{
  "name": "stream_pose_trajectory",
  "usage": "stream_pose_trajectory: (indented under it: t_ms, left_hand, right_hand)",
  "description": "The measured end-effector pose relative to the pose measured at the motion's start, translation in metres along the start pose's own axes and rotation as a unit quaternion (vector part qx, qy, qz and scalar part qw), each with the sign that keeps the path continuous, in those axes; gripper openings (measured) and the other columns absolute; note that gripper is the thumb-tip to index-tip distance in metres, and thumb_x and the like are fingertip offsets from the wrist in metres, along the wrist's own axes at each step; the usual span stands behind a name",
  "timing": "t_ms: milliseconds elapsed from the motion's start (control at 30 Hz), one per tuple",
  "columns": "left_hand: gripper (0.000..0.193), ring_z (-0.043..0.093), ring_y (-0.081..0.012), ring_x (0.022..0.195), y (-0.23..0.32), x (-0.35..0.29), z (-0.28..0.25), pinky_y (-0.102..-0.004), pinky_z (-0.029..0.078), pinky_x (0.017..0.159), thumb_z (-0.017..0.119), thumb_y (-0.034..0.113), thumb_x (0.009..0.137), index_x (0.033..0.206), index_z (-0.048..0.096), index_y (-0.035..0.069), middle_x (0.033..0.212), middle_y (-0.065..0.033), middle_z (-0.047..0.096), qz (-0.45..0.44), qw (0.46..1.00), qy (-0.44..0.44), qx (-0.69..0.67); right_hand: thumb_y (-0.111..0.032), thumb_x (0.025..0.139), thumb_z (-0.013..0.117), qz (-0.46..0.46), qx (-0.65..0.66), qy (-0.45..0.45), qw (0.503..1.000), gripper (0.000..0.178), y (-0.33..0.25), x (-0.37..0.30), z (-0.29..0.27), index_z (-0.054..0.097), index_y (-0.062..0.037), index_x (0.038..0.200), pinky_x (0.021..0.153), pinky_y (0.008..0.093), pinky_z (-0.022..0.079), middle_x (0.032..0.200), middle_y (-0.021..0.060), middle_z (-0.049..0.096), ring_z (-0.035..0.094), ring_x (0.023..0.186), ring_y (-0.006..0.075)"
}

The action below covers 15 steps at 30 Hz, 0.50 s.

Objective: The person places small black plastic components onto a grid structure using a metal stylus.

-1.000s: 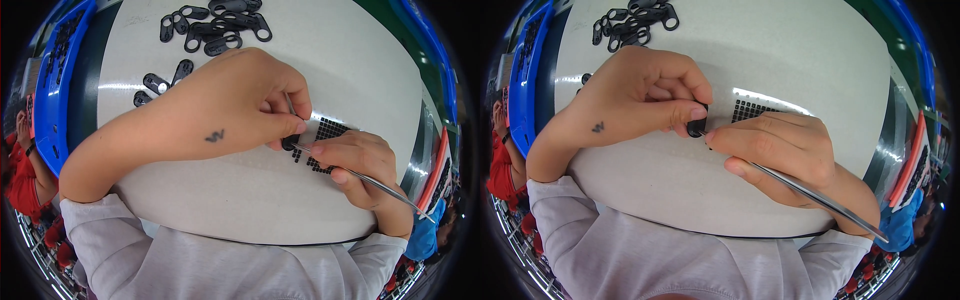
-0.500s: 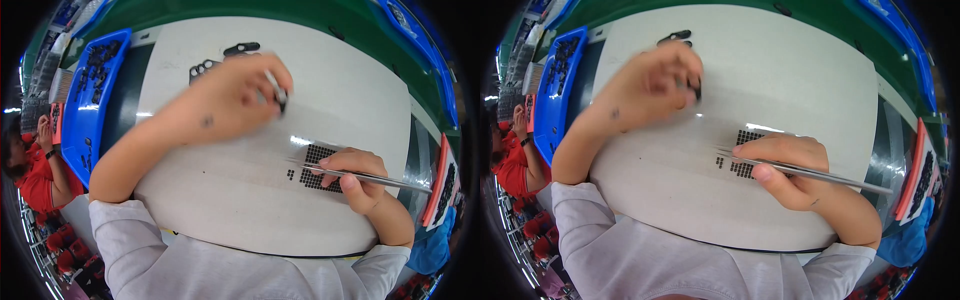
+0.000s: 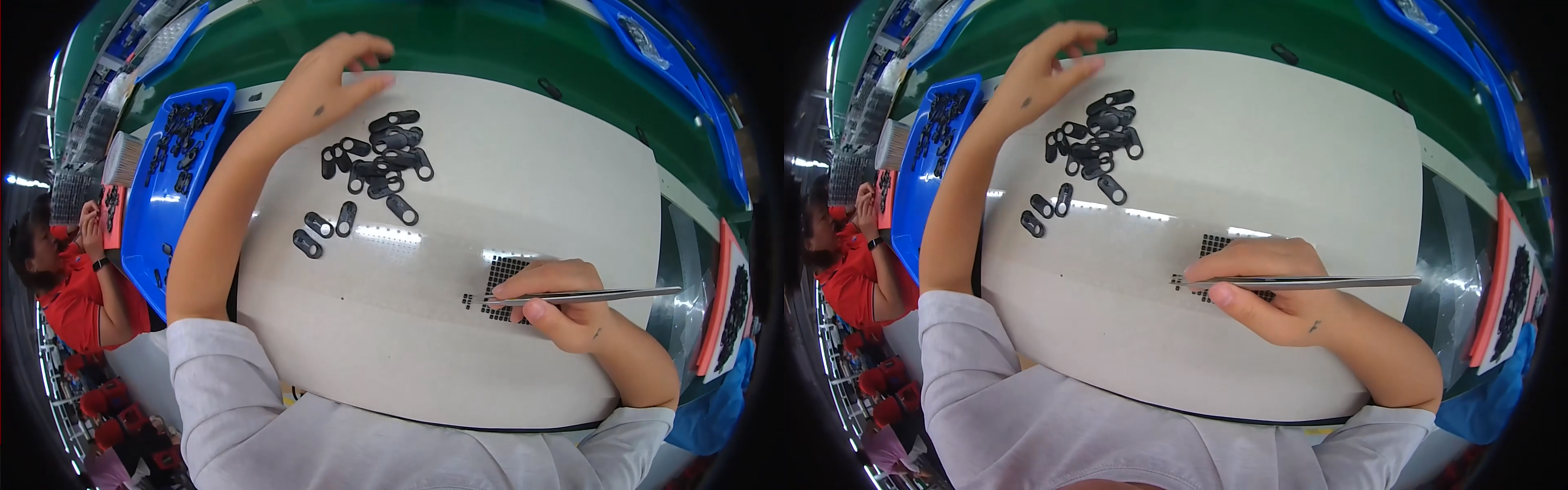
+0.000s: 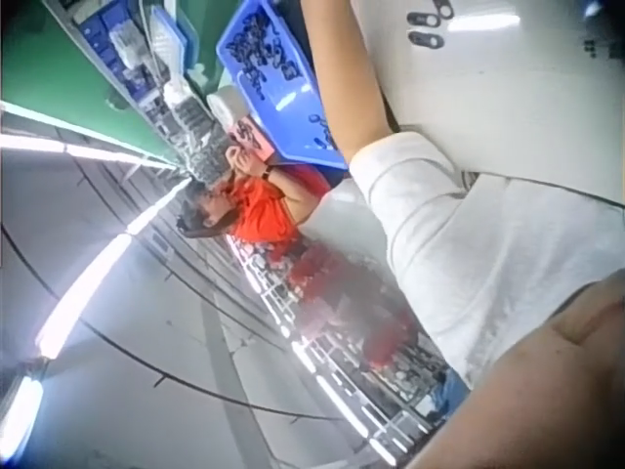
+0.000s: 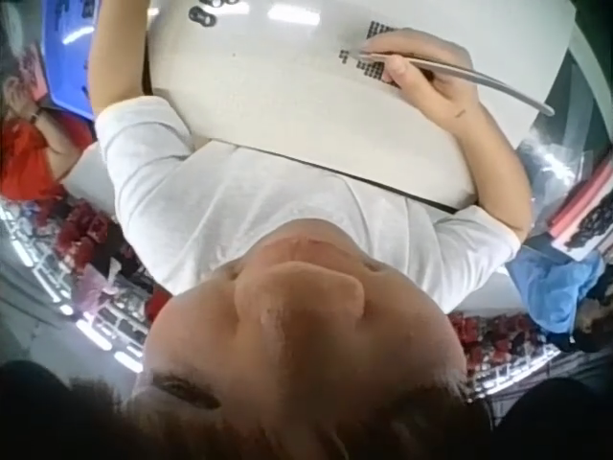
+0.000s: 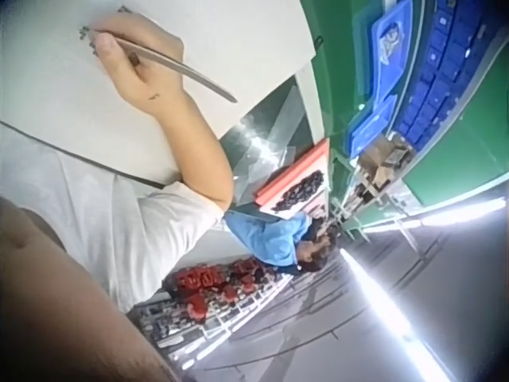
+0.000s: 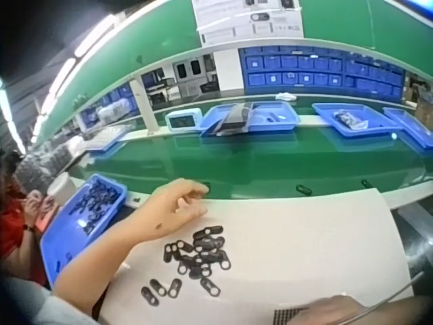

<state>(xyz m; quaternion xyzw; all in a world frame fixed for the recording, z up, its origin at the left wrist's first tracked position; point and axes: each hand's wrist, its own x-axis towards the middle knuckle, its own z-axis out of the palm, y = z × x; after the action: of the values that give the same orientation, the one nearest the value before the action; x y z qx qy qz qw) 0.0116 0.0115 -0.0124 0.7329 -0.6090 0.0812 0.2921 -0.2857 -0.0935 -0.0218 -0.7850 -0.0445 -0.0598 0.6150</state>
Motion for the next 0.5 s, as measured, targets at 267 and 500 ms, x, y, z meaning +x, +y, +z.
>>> stream_pose_trajectory:
  t_ms: [267,500]
  left_hand:
    - [0.021,0.055,-0.0272,0.074,0.028,-0.023,-0.011,-0.034,0.044,0.069,0.053,0.005,0.076,0.096,0.058,0.003,0.078,-0.0125,0.057,0.023,0.988,-0.153,0.012]
    - [0.019,0.053,-0.0153,0.068,0.058,-0.027,-0.026,-0.0267,0.042,0.06,0.053,0.003,0.077,0.096,0.055,0.002,0.074,-0.0051,0.054,0.036,0.985,-0.11,0.125]
  right_hand:
    - [-0.01,0.081,0.049,-0.018,-0.005,0.004,1.0,0.021,0.003,0.002,0.002,0.06,0.0058,0.09,0.054,0.0238,0.046,0.075,0.0139,0.063,0.057,0.057,0.0145]
    - [-0.007,0.078,0.051,0.0,-0.11,-0.011,0.994,0.017,-0.005,0.005,0.004,0.06,0.0044,0.086,0.055,0.0253,0.048,0.069,0.013,0.062,0.06,0.059,0.0186]
